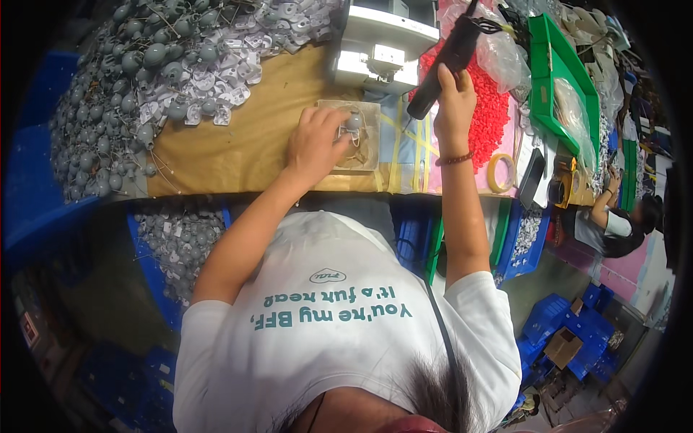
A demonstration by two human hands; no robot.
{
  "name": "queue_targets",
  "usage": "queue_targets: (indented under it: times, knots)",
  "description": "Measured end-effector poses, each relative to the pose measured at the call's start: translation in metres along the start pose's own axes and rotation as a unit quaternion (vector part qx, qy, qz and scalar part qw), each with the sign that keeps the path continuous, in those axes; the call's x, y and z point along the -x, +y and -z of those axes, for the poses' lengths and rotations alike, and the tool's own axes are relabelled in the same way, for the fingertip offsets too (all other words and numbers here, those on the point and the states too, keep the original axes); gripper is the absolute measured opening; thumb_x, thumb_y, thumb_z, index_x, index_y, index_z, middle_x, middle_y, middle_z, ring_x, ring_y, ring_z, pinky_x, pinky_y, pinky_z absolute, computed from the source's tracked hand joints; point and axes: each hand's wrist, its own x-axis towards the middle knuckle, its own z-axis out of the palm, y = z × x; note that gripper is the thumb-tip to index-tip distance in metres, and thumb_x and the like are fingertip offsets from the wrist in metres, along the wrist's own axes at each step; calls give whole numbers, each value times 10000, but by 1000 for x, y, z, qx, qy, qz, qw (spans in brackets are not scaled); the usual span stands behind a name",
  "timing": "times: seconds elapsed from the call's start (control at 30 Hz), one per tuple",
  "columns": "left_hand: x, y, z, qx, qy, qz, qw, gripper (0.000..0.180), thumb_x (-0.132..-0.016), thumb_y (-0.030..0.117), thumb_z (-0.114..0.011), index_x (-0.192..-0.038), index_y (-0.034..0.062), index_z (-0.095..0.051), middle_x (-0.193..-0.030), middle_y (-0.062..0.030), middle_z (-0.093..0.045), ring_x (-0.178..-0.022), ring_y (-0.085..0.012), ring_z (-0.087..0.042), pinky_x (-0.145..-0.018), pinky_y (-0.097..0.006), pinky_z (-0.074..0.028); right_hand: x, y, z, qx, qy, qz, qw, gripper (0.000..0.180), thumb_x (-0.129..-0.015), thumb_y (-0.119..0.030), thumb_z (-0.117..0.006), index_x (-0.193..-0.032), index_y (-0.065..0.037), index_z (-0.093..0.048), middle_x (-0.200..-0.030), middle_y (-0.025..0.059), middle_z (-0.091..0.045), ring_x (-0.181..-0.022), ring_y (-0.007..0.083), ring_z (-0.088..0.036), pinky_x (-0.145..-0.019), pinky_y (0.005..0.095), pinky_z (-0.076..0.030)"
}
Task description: Placing small grey toy components into plastic bags and using a suspended power tool to process or secure them.
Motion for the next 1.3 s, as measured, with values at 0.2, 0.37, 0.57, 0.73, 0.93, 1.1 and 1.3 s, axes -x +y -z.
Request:
queue_targets:
  times: [0.2,0.37,0.57,0.73,0.93,1.1,1.3]
  knots:
    - [5,-1,-2,-10,15,-18,1000,344,-778,131,-743,-1106,91,-648,-1029,-57,-655,-964,-286,-597,-801,-383,-499,76,14,-27,284,-180,208,918,273,-798,-64,-740,-1065,-48,-682,-1041,113,-649,-966,280,-591,-821,369,-476]
    - [5,-4,-3,2,8,-17,1000,315,-778,127,-741,-1070,85,-629,-972,-82,-636,-889,-306,-617,-743,-401,-504,83,42,-46,270,-200,221,916,117,-847,-24,-689,-963,-13,-692,-916,121,-669,-843,255,-625,-725,349,-507]
    - [4,-9,-2,35,6,-5,999,316,-790,137,-743,-1069,77,-607,-956,-89,-621,-757,-300,-628,-666,-400,-507,95,44,-62,191,-174,127,958,69,-916,-14,-621,-964,3,-667,-923,121,-688,-782,232,-665,-706,308,-524]
    - [3,-9,-1,57,-32,19,998,318,-796,135,-735,-1086,88,-612,-966,-76,-618,-727,-284,-630,-653,-393,-511,99,48,-60,228,-179,247,925,80,-954,-7,-570,-1014,12,-620,-913,116,-698,-798,194,-674,-704,303,-528]
    - [4,-12,-5,22,15,-58,998,309,-799,141,-725,-1093,104,-636,-981,-63,-627,-696,-269,-634,-646,-386,-521,95,41,-70,-126,-62,-95,986,143,-1039,-143,-479,-1015,-8,-520,-875,128,-703,-762,185,-677,-673,279,-537]
    - [10,-9,0,84,7,10,996,332,-787,89,-743,-1101,91,-637,-965,-49,-632,-653,-182,-611,-624,-326,-509,86,24,-63,-25,-185,-130,974,171,-1017,-151,-539,-1094,1,-536,-952,112,-692,-873,171,-677,-768,257,-529]
    - [82,-29,92,321,2,228,919,382,-852,9,-695,-1211,4,-564,-1033,-34,-663,-738,-48,-571,-638,-237,-467,71,2,-17,111,-233,-19,966,197,-996,-135,-582,-1123,16,-586,-1011,100,-686,-938,163,-669,-838,267,-533]
